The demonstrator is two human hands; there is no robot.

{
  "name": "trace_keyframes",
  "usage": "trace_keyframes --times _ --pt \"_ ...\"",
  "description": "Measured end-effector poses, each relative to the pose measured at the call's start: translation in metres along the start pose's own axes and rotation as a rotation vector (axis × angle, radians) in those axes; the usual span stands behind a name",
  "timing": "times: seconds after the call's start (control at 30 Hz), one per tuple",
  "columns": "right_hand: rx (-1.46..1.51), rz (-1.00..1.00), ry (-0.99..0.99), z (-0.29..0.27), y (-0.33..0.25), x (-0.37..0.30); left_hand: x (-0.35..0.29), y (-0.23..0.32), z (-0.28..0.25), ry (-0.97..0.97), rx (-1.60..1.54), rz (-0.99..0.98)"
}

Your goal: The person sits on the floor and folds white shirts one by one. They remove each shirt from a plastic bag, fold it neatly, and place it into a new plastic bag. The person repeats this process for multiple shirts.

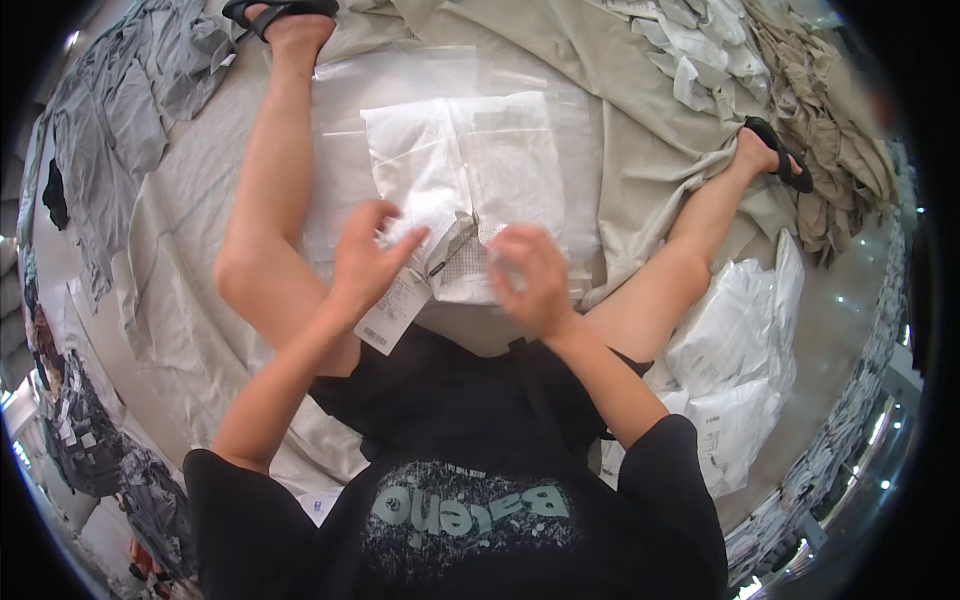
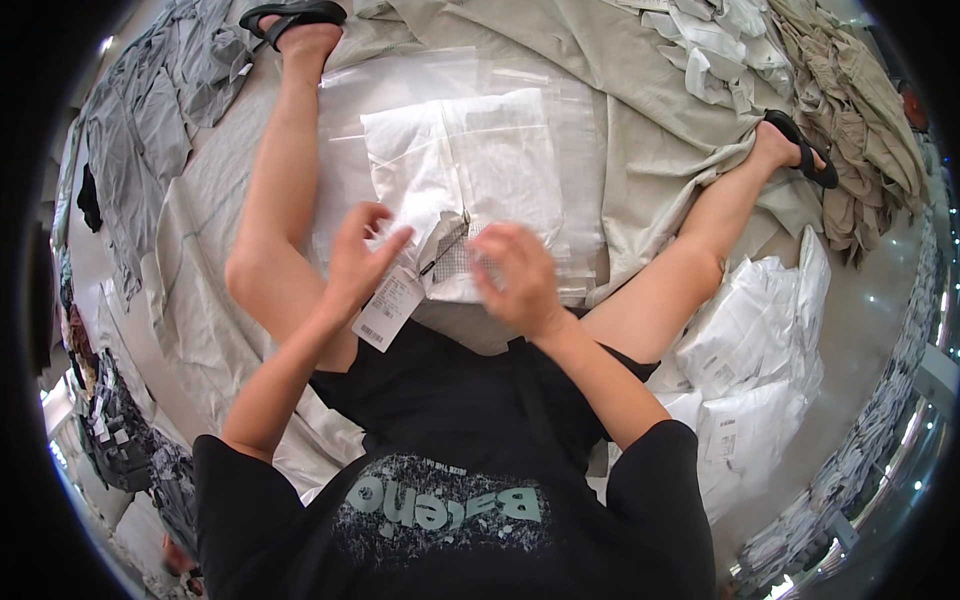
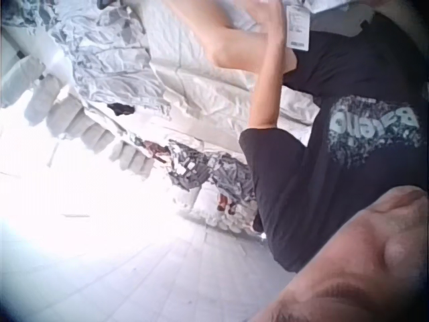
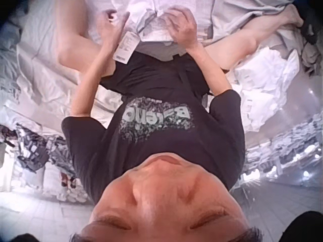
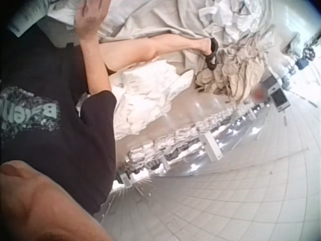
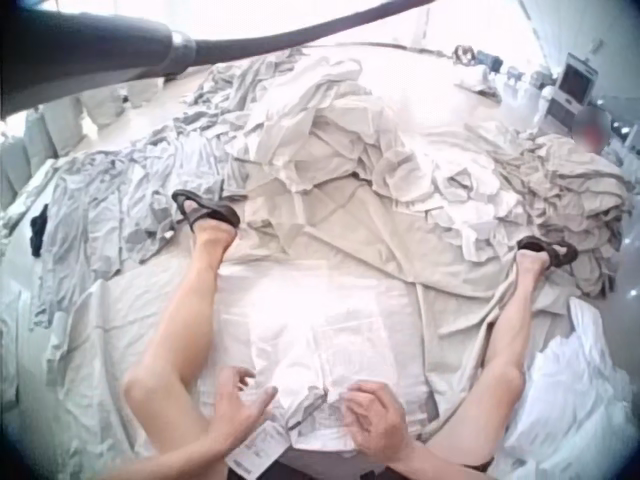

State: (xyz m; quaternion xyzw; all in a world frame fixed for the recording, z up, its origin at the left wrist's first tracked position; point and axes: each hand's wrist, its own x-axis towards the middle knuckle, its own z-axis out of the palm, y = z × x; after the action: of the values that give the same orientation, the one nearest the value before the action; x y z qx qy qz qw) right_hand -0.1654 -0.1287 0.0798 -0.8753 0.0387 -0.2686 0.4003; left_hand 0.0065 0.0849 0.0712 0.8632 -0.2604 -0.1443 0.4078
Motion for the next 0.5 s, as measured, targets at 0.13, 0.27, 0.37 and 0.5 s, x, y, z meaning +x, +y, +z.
trace_keyframes --times 0.13,0.27,0.37,0.5 --pt "-0.087 -0.191 -0.310 0.035 -0.043 -0.007 0.006 0.009 0.010 -0.444 -0.005 -0.139" --pt "-0.287 -0.196 -0.372 0.058 -0.035 -0.015 0.013 -0.048 0.014 -0.475 -0.668 -0.609" --pt "-0.289 -0.168 -0.392 0.065 -0.025 -0.026 0.013 -0.050 0.014 -0.580 -0.882 -0.736" --pt "0.021 -0.186 -0.231 0.050 -0.035 -0.022 0.013 -0.021 0.020 -0.531 -0.836 -0.757"
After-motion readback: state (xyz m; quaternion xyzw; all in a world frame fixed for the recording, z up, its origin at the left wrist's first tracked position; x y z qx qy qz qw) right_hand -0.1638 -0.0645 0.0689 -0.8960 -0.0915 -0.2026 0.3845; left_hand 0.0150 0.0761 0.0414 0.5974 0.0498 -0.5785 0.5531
